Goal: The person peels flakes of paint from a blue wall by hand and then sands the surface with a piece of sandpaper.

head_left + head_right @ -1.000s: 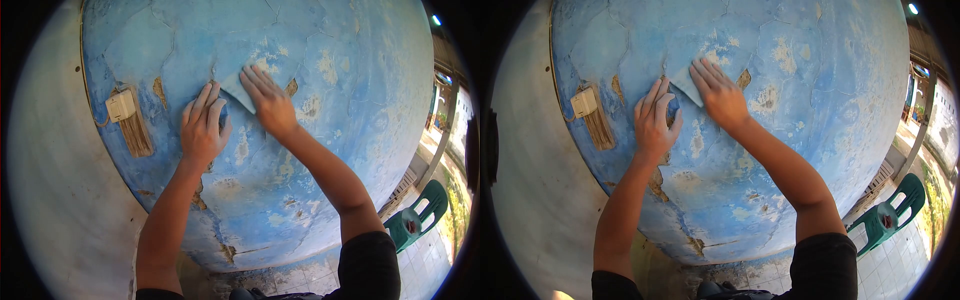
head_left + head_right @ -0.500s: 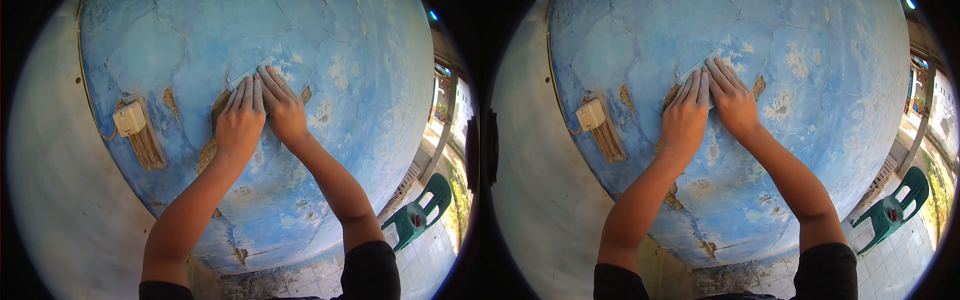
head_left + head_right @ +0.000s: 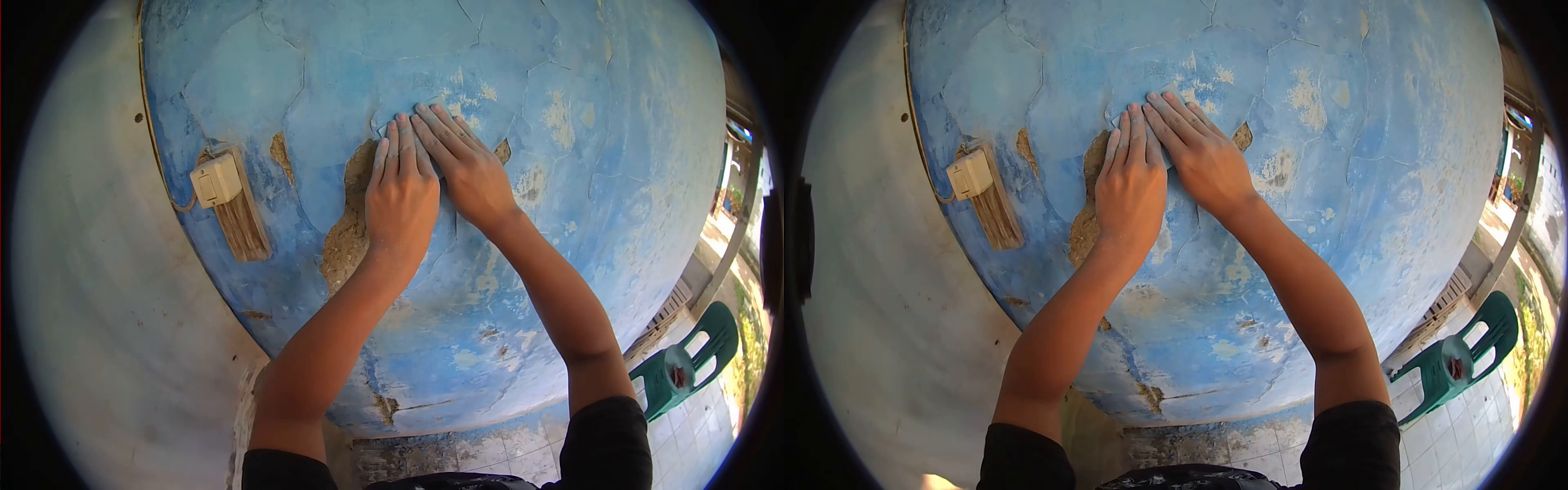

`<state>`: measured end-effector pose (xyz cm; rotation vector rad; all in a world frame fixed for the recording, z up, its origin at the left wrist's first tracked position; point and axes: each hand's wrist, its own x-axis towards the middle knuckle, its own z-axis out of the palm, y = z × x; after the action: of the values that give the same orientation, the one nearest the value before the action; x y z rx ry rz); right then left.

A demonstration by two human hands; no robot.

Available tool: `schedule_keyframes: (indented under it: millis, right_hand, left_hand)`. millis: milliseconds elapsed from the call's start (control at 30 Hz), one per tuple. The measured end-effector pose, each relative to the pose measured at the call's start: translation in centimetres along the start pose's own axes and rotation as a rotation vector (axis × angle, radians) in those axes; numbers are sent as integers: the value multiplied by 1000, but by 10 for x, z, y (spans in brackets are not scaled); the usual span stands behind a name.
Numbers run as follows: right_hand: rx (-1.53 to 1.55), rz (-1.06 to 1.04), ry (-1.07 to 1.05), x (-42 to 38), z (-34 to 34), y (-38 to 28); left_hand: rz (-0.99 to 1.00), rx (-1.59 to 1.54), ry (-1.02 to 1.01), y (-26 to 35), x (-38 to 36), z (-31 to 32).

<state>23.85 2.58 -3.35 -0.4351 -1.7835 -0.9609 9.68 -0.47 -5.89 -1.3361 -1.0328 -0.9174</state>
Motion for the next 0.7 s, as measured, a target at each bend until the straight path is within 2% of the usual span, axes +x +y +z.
schedule_keyframes:
  millis: [67, 200, 400, 533, 600, 700]
  right_hand:
    - [-15, 6, 8, -11, 3, -1]
    - [-61, 40, 5, -30, -1, -2]
    - [-118, -68, 94, 23, -2, 28]
    - [-76, -57, 109, -2, 2, 18]
    - [-76, -28, 69, -37, 2, 5]
    - [-77, -56, 69, -33, 3, 14]
  left_hand:
    - [-47, -89, -66, 5, -2, -2]
    - [-47, -76, -55, 15, -11, 1]
    - [73, -48, 3, -25, 38, -1]
    - [30, -53, 39, -12, 7, 3]
    - [9, -184, -9, 2, -26, 6]
    - [39, -142, 22, -2, -17, 15]
